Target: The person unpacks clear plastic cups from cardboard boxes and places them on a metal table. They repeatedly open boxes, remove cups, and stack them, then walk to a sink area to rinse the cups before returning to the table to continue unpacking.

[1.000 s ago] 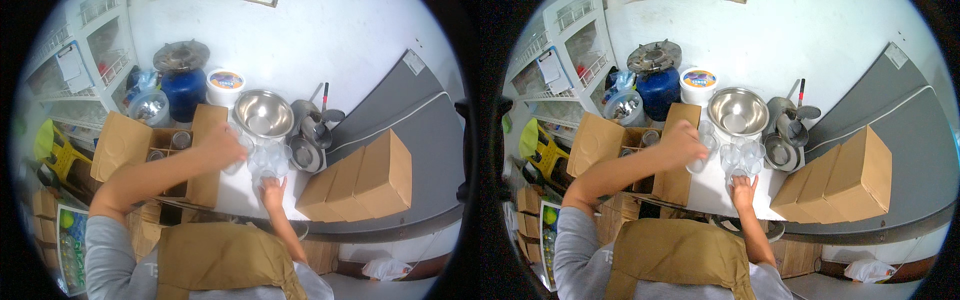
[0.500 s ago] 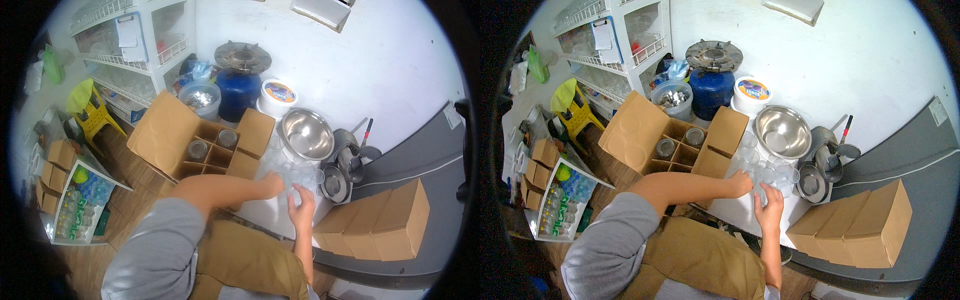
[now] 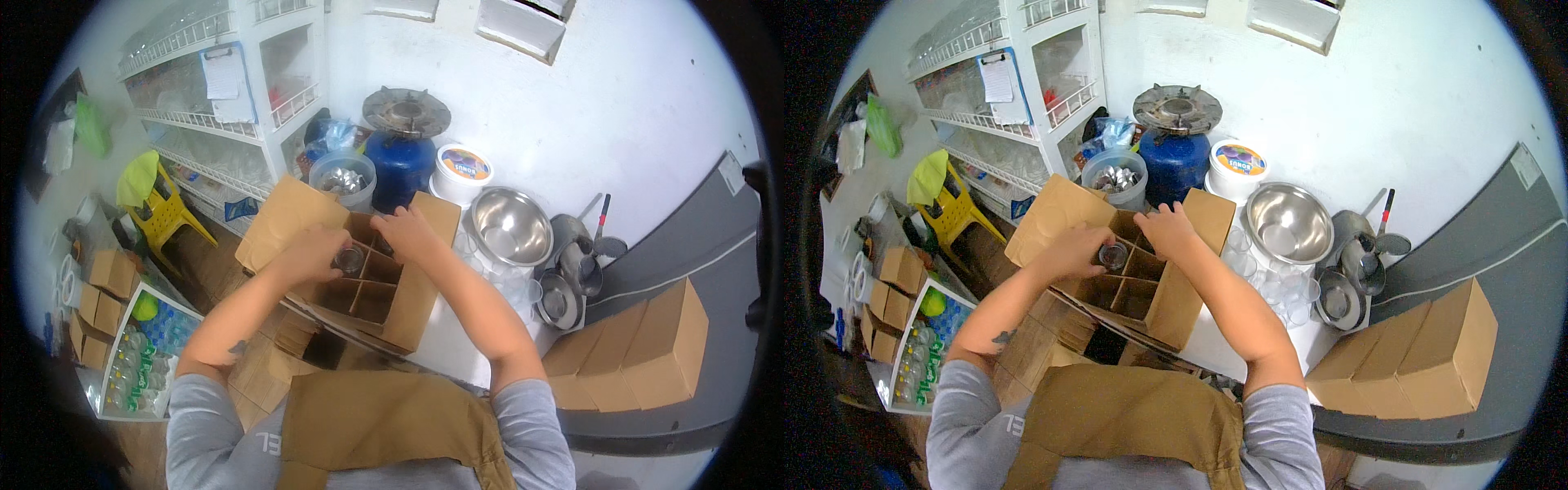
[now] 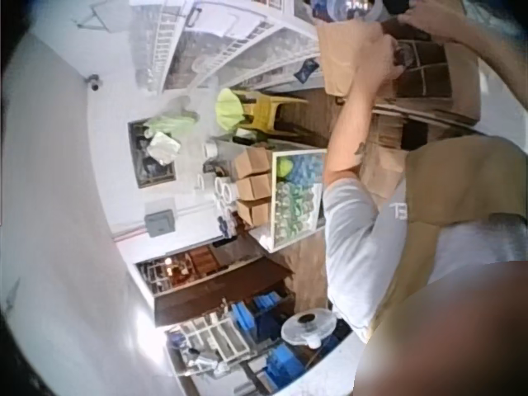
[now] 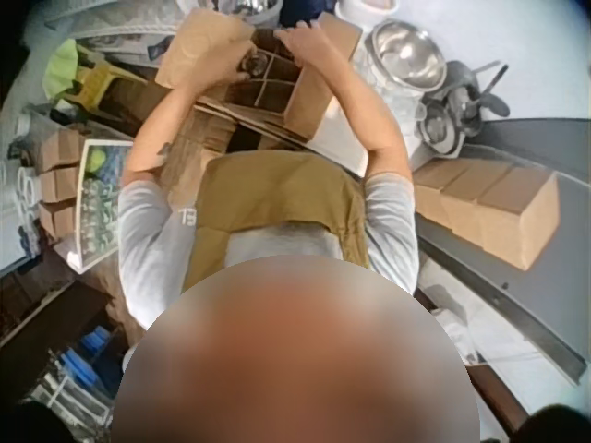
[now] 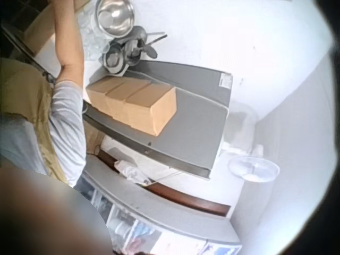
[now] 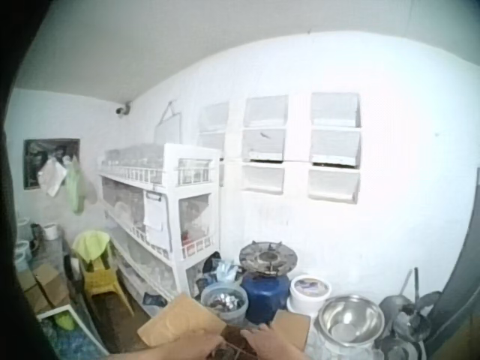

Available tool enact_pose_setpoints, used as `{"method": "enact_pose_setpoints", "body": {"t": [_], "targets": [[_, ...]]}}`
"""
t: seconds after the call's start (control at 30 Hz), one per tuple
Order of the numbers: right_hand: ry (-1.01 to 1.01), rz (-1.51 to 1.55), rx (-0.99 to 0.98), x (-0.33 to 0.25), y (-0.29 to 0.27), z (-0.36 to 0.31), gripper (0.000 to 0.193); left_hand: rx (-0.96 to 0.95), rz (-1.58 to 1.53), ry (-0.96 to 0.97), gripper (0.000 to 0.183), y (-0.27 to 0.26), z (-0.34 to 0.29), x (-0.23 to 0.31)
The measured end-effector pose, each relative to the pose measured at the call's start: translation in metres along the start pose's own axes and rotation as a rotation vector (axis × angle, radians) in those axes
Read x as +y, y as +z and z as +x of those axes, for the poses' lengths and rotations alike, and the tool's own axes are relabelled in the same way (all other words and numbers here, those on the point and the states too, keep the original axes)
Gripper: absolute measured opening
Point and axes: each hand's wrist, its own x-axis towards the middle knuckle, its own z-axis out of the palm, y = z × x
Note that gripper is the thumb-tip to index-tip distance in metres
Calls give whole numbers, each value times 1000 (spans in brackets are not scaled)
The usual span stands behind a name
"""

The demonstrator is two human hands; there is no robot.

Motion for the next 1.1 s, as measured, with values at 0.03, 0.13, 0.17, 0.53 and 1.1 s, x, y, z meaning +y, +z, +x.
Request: {"method": "enact_pose_setpoints", "body": {"t": [0.03, 0.13, 0.17, 0.53, 1.1], "targets": [[-1, -61, -59, -2, -5, 2, 70, 31, 60, -12, 53, 5, 1, 7], [-75, -114, -151, 2, -21, 9, 80, 49, 177, -65, 58, 12, 11, 19], [-31, -68, -112, 7, -29, 2, 80, 43, 205, -87, 60, 15, 16, 23], [474, 1274, 1142, 11, -59, -263, 99, 224, -148, 51, 59, -80, -9, 33], [1383, 814, 876, 10, 306, -357, 90, -724, -1828, 121, 73, 126, 30, 201]]}}
